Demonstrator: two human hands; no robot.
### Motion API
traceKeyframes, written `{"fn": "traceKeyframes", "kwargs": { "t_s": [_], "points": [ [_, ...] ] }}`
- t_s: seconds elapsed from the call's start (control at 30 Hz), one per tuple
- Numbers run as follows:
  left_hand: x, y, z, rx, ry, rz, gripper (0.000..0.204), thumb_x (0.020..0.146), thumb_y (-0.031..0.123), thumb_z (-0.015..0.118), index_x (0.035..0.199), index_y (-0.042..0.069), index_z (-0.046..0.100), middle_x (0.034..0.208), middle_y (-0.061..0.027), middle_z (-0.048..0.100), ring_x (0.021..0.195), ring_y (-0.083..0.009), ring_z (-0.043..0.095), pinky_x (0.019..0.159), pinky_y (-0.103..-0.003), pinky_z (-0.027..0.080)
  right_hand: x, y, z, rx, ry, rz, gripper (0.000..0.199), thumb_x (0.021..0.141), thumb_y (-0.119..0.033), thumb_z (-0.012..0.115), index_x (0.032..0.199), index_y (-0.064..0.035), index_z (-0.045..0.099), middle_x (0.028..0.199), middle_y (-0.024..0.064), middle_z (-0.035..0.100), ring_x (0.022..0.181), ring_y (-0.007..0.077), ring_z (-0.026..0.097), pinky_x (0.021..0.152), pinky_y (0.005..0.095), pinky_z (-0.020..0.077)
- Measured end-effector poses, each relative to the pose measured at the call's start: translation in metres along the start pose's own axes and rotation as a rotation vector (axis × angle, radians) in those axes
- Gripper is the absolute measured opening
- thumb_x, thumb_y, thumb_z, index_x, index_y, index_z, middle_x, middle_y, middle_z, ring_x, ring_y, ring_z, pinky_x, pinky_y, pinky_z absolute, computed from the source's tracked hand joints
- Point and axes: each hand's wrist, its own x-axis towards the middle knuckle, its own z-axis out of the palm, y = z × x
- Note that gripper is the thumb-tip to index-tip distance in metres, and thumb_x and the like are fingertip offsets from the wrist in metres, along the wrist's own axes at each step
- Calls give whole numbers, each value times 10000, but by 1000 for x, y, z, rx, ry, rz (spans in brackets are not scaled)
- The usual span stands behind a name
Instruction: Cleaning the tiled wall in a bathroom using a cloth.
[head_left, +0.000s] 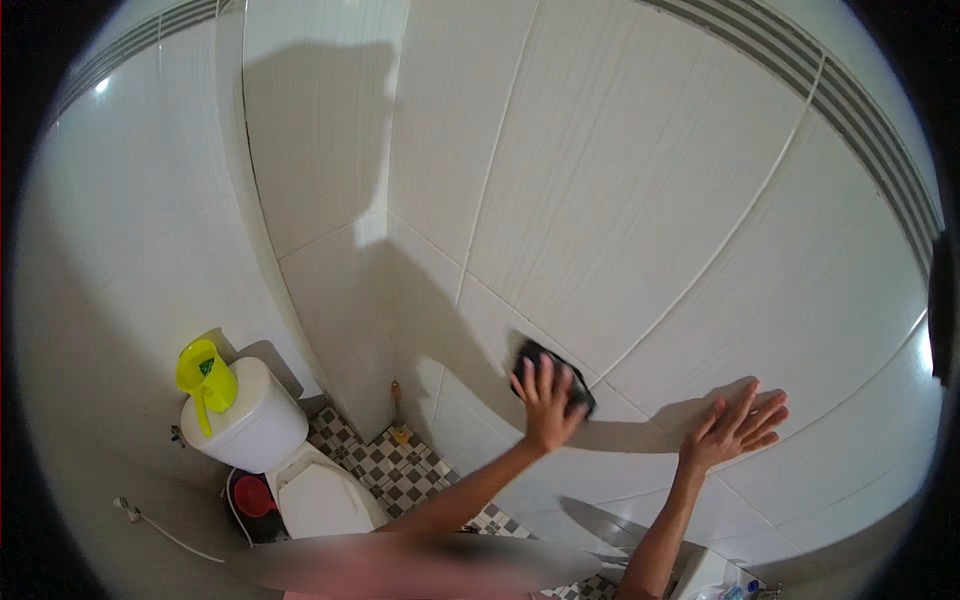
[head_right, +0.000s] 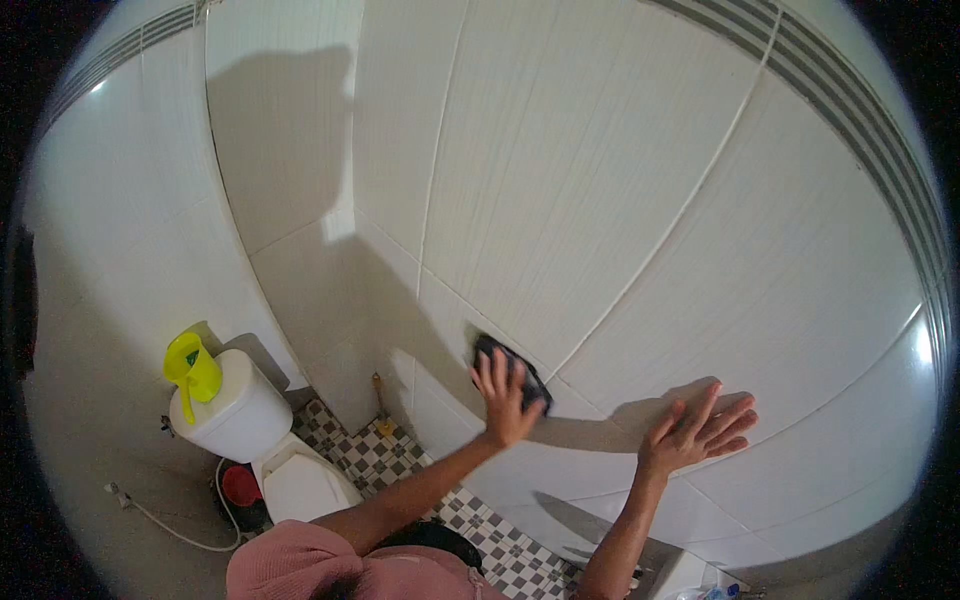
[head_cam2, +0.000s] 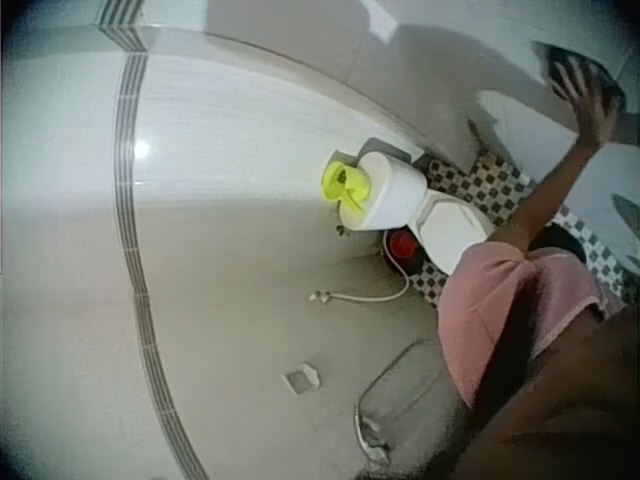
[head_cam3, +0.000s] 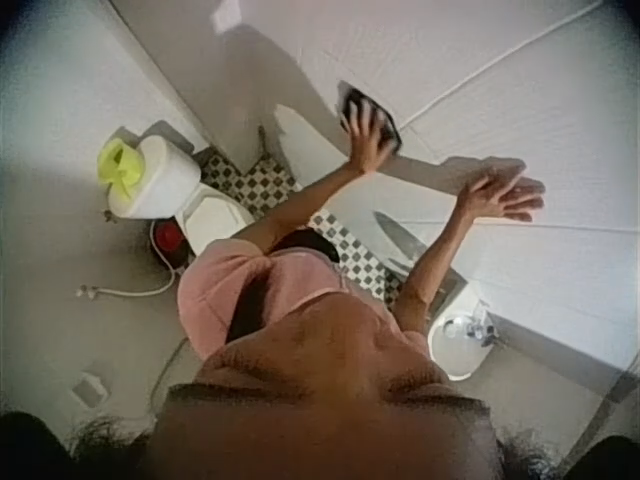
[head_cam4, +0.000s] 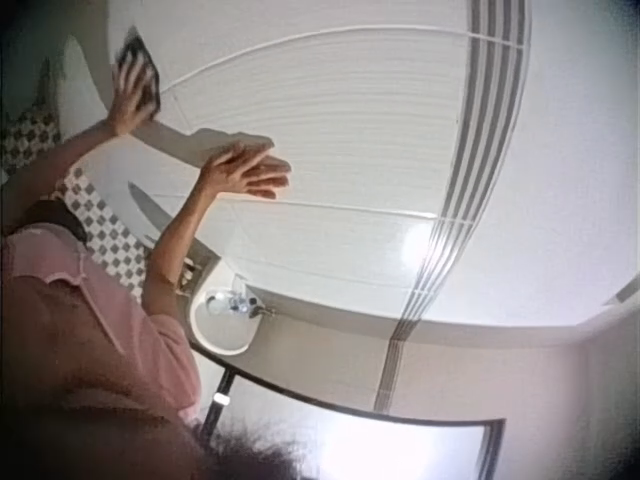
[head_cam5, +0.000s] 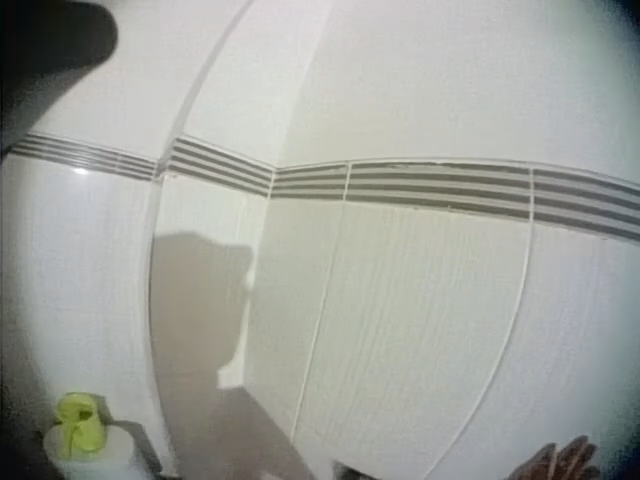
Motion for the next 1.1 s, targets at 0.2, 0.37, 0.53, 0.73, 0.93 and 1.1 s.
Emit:
{"fn": "traceKeyframes", "kwargs": {
  "t_s": [0.2, 0.37, 0.53, 0.73, 0.93, 1.1],
  "points": [
    [160, -122, -88, 8, 441, -335, 587, 920, 270, 460, 1383, -34, 265, 1489, -135, 170, 1348, -390, 141, 1079, -507, 131, 1, -3, 5, -50, 18, -24, 448, 929, -375, 389, 1335, -196, 449, 1493, 116, 188, 1395, 299, 72, 1095, 486, -74],
    [147, -198, -93, 51, 444, -621, 620, 966, 395, 309, 1413, -17, 189, 1481, -183, 169, 1369, -330, 134, 1105, -452, 76, 4, -8, 4, -73, 16, -19, 462, 936, -371, 372, 1351, -175, 426, 1492, 129, 184, 1396, 301, 60, 1092, 496, -63],
    [18, -109, -9, -61, 419, -756, 567, 950, 282, 386, 1308, -144, 273, 1476, -222, 130, 1342, -390, 155, 1073, -498, 141, 8, -9, 1, -73, 23, -19, 460, 938, -363, 376, 1362, -186, 411, 1495, 103, 191, 1397, 286, 70, 1092, 496, -49],
    [-66, -4, 27, -191, 180, -385, 754, 849, 288, 498, 1378, -113, 141, 1466, -295, -14, 1326, -514, 6, 1028, -612, 55, 6, -16, 1, -44, 32, -18, 464, 939, -366, 379, 1373, -202, 395, 1495, 72, 209, 1396, 268, 92, 1093, 496, -33],
    [84, -72, -49, -23, 344, -235, 665, 830, 222, 495, 1382, -55, 250, 1490, -193, 140, 1344, -437, 127, 1044, -589, 96, 6, -9, -2, -94, 29, -31, 466, 941, -377, 373, 1372, -201, 394, 1496, 72, 208, 1395, 271, 100, 1093, 506, -23],
    [161, -220, -109, 48, 489, -498, 594, 953, 339, 402, 1385, -38, 245, 1476, -157, 214, 1344, -375, 176, 1086, -447, 135, 5, -16, 3, -69, 26, -17, 471, 941, -378, 367, 1374, -197, 390, 1496, 86, 202, 1395, 281, 96, 1092, 510, -22]
  ]
}}
